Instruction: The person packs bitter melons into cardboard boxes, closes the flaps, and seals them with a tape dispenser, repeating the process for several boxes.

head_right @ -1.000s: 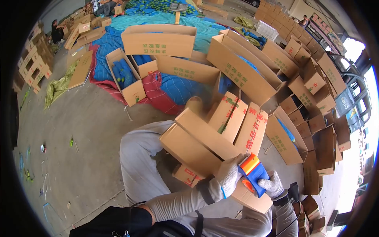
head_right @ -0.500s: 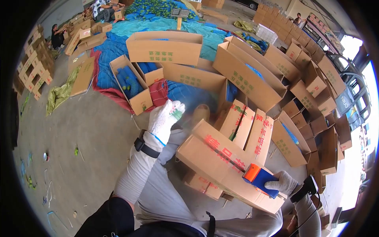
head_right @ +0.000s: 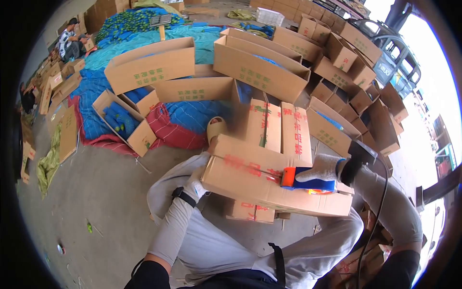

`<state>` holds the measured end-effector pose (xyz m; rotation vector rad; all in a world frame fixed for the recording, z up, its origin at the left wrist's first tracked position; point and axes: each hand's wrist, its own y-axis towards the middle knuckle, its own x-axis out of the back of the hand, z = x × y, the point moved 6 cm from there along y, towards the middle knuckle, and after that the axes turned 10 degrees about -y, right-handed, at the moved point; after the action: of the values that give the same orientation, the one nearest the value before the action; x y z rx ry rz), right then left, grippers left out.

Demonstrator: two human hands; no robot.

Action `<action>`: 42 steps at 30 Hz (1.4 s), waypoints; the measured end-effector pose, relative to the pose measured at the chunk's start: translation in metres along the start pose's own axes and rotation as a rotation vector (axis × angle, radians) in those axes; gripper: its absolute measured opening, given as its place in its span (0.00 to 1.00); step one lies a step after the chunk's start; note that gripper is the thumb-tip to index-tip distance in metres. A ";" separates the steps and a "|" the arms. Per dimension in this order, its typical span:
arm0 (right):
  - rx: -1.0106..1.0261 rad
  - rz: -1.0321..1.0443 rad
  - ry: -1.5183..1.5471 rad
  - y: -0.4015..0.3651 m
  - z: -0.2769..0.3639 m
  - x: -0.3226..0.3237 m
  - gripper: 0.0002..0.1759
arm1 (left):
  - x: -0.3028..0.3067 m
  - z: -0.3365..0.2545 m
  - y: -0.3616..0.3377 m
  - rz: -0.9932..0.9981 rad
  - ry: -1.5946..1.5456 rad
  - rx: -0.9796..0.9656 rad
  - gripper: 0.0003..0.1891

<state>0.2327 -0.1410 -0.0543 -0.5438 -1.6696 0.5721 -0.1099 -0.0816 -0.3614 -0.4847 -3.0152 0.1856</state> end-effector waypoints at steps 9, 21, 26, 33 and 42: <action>0.008 0.155 0.053 0.002 0.010 0.003 0.49 | -0.116 -0.286 -0.052 -0.130 0.846 -0.675 0.31; -0.193 0.302 0.211 -0.048 -0.214 -0.094 0.48 | -0.193 -0.253 -0.025 0.121 1.299 -0.500 0.33; -0.272 0.264 0.217 -0.075 -0.343 -0.206 0.38 | -0.202 -0.255 -0.023 0.199 1.348 -0.348 0.36; 0.178 0.112 0.935 0.020 -0.320 -0.365 0.34 | -0.212 -0.256 -0.020 0.220 1.307 -0.258 0.36; 0.145 0.327 0.625 0.030 -0.304 -0.283 0.45 | -0.253 -0.266 -0.023 0.327 1.378 -0.433 0.33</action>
<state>0.5793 -0.2762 -0.2408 -0.8004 -0.9471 0.6682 0.1491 -0.1554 -0.1107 -0.7156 -1.5931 -0.5608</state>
